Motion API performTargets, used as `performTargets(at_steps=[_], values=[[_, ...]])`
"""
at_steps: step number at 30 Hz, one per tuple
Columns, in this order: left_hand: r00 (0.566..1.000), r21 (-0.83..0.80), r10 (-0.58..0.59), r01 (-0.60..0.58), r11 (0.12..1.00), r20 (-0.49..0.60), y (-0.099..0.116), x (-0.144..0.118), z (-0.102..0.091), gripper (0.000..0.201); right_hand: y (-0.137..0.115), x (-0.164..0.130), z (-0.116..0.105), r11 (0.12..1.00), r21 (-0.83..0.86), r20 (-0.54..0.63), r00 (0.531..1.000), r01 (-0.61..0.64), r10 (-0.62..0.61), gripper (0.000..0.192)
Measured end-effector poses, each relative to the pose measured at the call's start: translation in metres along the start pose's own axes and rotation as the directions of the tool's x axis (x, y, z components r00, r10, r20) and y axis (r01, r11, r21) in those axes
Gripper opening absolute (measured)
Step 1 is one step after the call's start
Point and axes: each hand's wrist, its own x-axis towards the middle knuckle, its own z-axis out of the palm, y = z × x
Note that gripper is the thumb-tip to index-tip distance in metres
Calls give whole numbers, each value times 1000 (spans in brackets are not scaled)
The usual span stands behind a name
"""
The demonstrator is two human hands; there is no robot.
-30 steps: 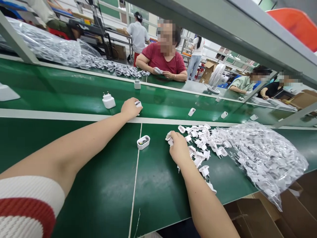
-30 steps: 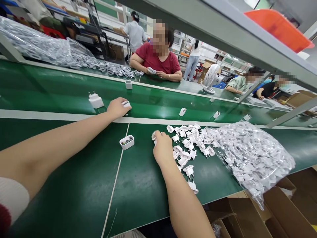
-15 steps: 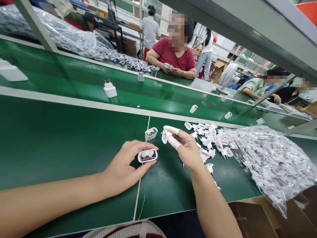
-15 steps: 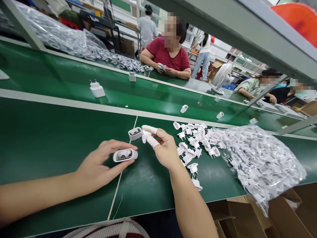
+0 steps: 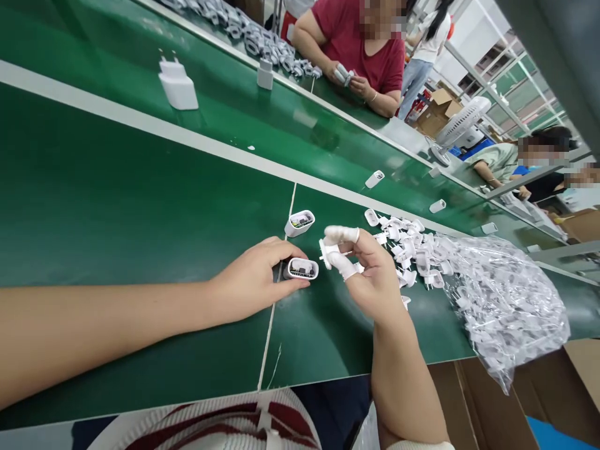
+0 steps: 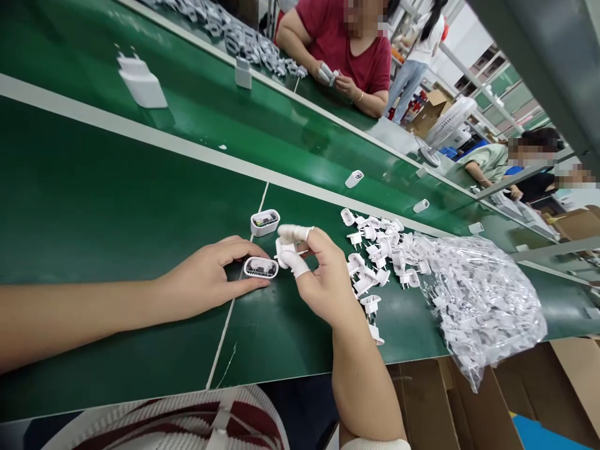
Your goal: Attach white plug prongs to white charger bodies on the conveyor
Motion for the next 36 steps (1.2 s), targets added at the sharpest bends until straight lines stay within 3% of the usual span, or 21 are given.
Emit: performTargets(at_steps=[3, 8, 11, 14, 18, 24, 36], values=[[1000, 2, 4, -4, 1000, -13, -2, 1, 1, 29, -3, -5, -1, 986, -166, -11, 1000, 27, -29, 47], [998, 2, 51, -51, 999, -36, -7, 2, 2, 25, -11, -8, 7, 906, -373, 49, 979, 202, -198, 26], [998, 12, 65, -65, 998, -27, -7, 2, 2, 23, -10, -6, 15, 844, -475, 133, 968, 249, -211, 23], [998, 20, 56, -55, 998, -30, -6, 2, 1, 22, -7, -3, 20, 840, -484, 157, 969, 246, -193, 22], [999, 31, 39, -38, 999, -34, -5, 3, 2, 24, -6, -4, 20, 851, -461, 96, 967, 252, -235, 26], [999, 24, 38, -38, 999, -13, -4, 4, 1, 20, -4, -5, 22, 806, -518, 159, 958, 285, -237, 18], [1000, 17, 21, -21, 1000, -13, -2, 4, 0, 20, -12, -5, 30, 747, -615, 102, 965, 252, -241, 16]])
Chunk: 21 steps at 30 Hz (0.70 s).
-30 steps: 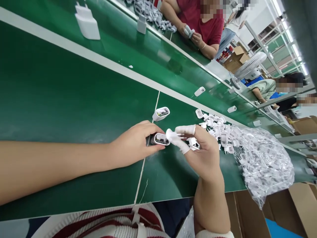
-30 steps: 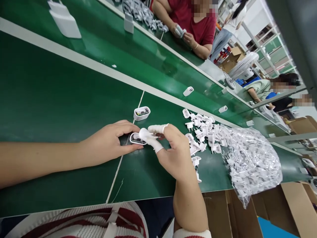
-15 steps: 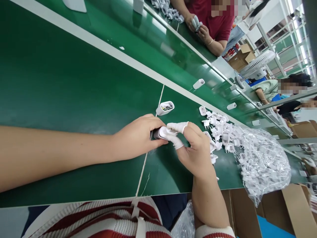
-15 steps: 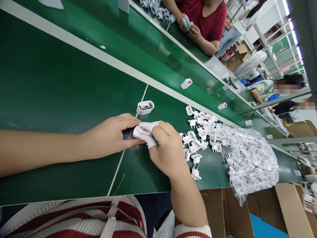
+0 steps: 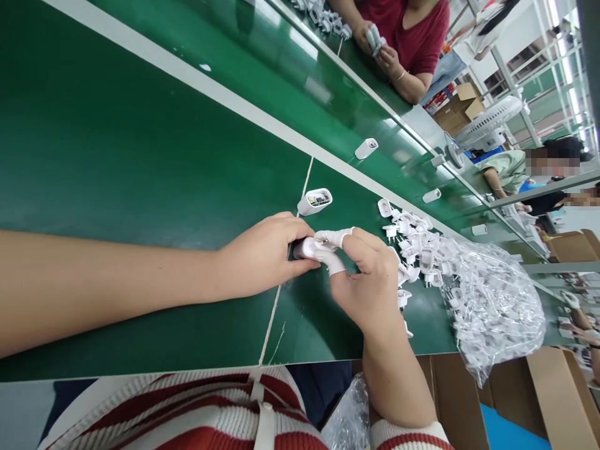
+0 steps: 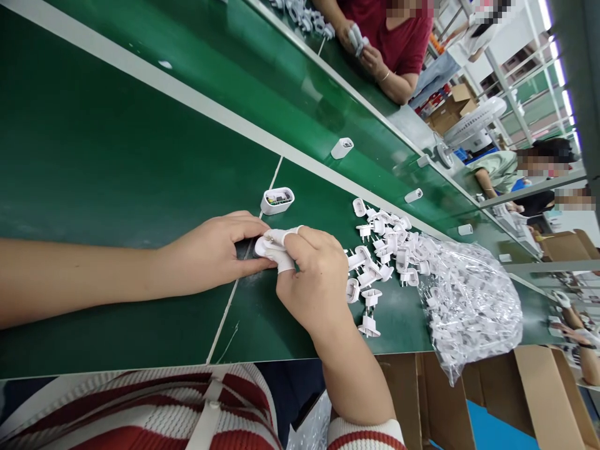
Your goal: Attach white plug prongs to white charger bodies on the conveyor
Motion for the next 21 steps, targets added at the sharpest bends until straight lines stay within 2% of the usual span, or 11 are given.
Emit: performTargets(at_steps=[6, 12, 15, 17, 19, 21], values=[[1000, 7, 12, -12, 1000, 1, -1, 0, 0, 22, -7, 1, 3, 989, -149, -68, 997, 25, -35, 18], [1000, 5, -4, 4, 1000, -3, 0, -1, 1, 26, -5, 1, 2, 995, -99, -18, 1000, 5, -7, 19], [1000, 17, 15, -15, 1000, -10, 6, -1, 2, 30, 2, -1, 0, 997, 45, 8, 998, -55, 55, 14], [999, 23, -11, 9, 1000, 53, 11, -1, -5, 30, 13, -2, -4, 970, 216, 54, 994, -109, 99, 29], [978, 17, -85, 83, 996, 190, 17, 1, -20, 30, 30, -1, -10, 928, 335, 60, 987, -163, 152, 50], [939, 0, -147, 154, 988, 310, 20, 8, -42, 34, 52, 0, -14, 919, 297, 19, 964, -260, 267, 54]])
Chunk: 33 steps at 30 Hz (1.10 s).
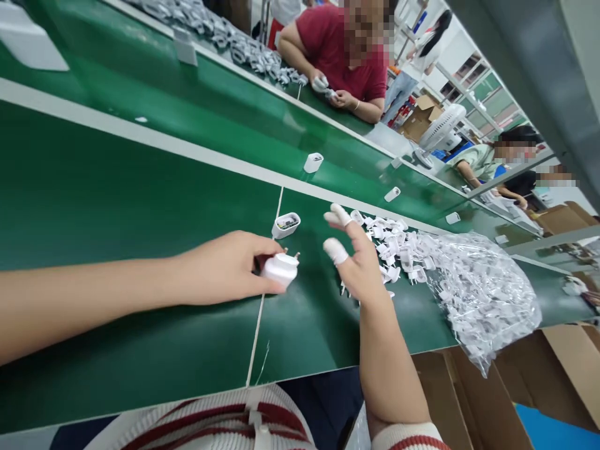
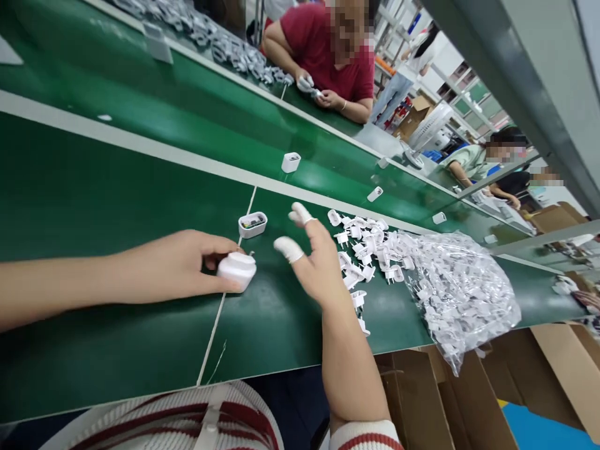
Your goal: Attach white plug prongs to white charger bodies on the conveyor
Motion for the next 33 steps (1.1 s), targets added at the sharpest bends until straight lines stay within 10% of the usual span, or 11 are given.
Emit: performTargets(at_steps=[3, 5, 8, 12, 18, 23, 26, 33], values=[[999, -16, -23, 23, 1000, -24, -2, 14, -46, 46, 27, 11, -7, 922, -291, -96, 967, -254, 236, 52], [973, 34, -55, 65, 997, -226, -12, 36, -77, 53, 39, 18, -4, 804, -449, -99, 917, -388, 387, 54], [814, 172, -102, 240, 955, -572, -35, 79, -114, 53, 48, 26, 2, 705, -536, -43, 850, -463, 526, 53], [712, 251, -88, 356, 900, -697, -58, 120, -137, 56, 51, 27, 4, 701, -571, -37, 866, -427, 498, 47], [528, 377, 173, 306, 874, -831, -49, 152, -116, 112, 51, 25, -4, 747, -573, -78, 930, -335, 358, 59], [746, 498, 148, 270, 824, -649, -37, 201, -93, 86, 54, 24, -1, 846, -424, -75, 943, -324, 324, 40], [763, 432, 42, 318, 844, -645, -28, 209, -89, 48, 54, 19, 4, 931, -104, -143, 931, -351, 335, 15], [573, 505, 447, -67, 861, -686, 30, 80, -52, 36, 26, 16, 5, 772, 600, -115, 931, -213, 346, 40]])
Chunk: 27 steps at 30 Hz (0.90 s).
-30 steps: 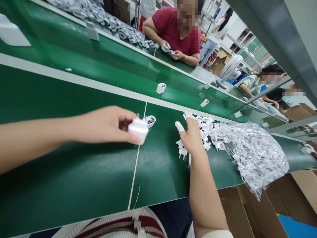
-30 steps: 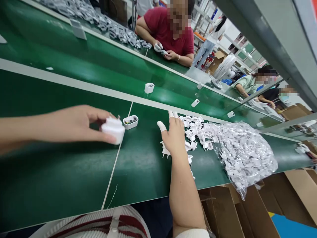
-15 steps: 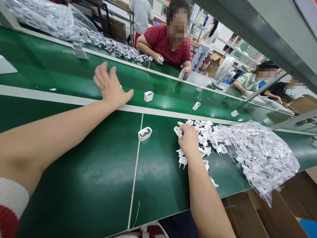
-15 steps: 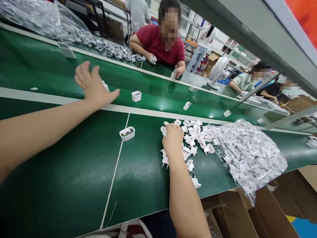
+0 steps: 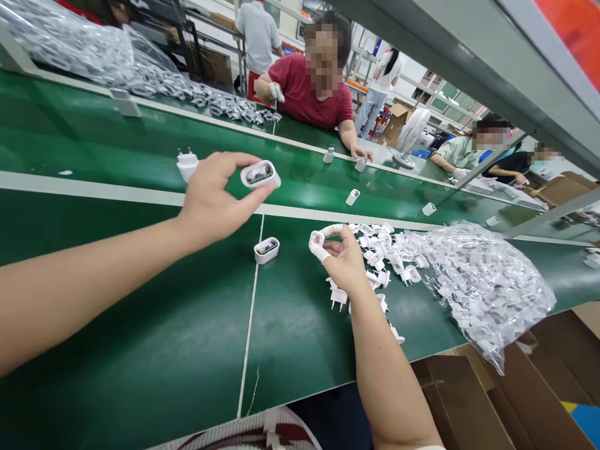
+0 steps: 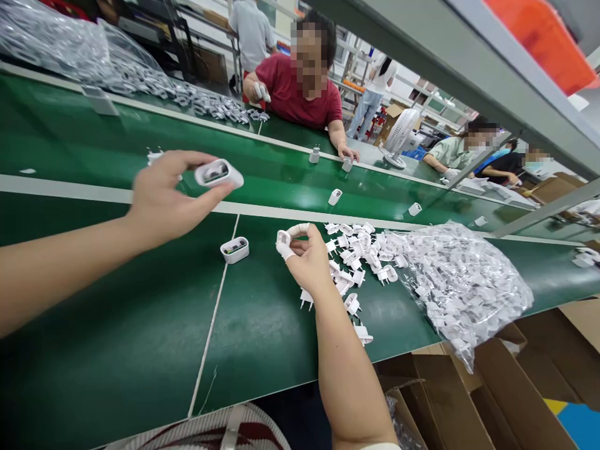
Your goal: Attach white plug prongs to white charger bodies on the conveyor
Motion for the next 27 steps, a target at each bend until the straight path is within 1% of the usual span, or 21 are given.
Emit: performTargets(at_steps=[2, 3, 4, 5, 7, 9, 11, 13, 15, 17, 18, 19, 21, 24, 25, 26, 27], values=[[994, -94, 113, -113, 989, -5, 23, -40, -28, 29, -7, -2, 2, 997, 76, 36, 999, -11, 9, 58], [985, -181, 168, -158, 971, 46, 31, -59, -37, 27, -10, -3, 2, 993, 117, 60, 998, -20, 13, 64], [973, -251, 186, -148, 957, 137, 37, -77, -41, 26, -12, -4, 2, 987, 159, 87, 996, -33, 19, 66], [957, -305, 184, -110, 946, 223, 40, -93, -41, 24, -13, -5, 3, 979, 198, 115, 993, -48, 26, 64], [912, -362, 130, 21, 932, 389, 41, -117, -33, 21, -16, -5, 3, 964, 253, 158, 987, -78, 38, 56], [872, -370, 75, 126, 920, 484, 37, -129, -20, 21, -18, -6, 4, 956, 275, 169, 984, -103, 57, 47], [848, -367, 70, 151, 918, 525, 30, -133, -8, 22, -21, -8, 5, 953, 275, 155, 984, -125, 85, 40], [838, -353, 85, 133, 926, 539, 22, -133, -1, 26, -24, -10, 6, 956, 263, 165, 982, -132, 90, 34], [835, -331, 59, 151, 932, 547, 15, -133, 2, 40, -27, -14, 8, 964, 247, 216, 976, -97, 43, 27], [826, -318, 11, 204, 926, 564, 9, -132, 2, 53, -30, -19, 10, 977, 215, 259, 965, -11, -46, 23], [818, -319, -5, 229, 920, 575, 7, -132, 2, 52, -31, -22, 11, 982, 182, 265, 960, 47, -95, 21], [813, -325, -12, 247, 913, 583, 5, -131, 3, 48, -32, -24, 11, 985, 136, 264, 955, 104, -137, 20], [810, -345, -9, 260, 902, 586, 4, -129, 3, 36, -35, -30, 12, 985, 15, 261, 950, 171, -169, 20], [817, -371, -6, 268, 889, 577, 4, -127, 4, 32, -40, -38, 10, 977, -115, 283, 949, 179, -141, 44], [817, -375, -7, 272, 886, 577, 4, -127, 5, 32, -42, -40, 10, 969, -149, 292, 945, 197, -147, 45], [815, -377, -8, 277, 884, 579, 3, -127, 5, 32, -44, -42, 10, 953, -190, 306, 937, 235, -169, 39], [814, -379, -8, 280, 882, 581, 3, -127, 5, 33, -44, -43, 10, 926, -241, 328, 923, 290, -203, 29]])
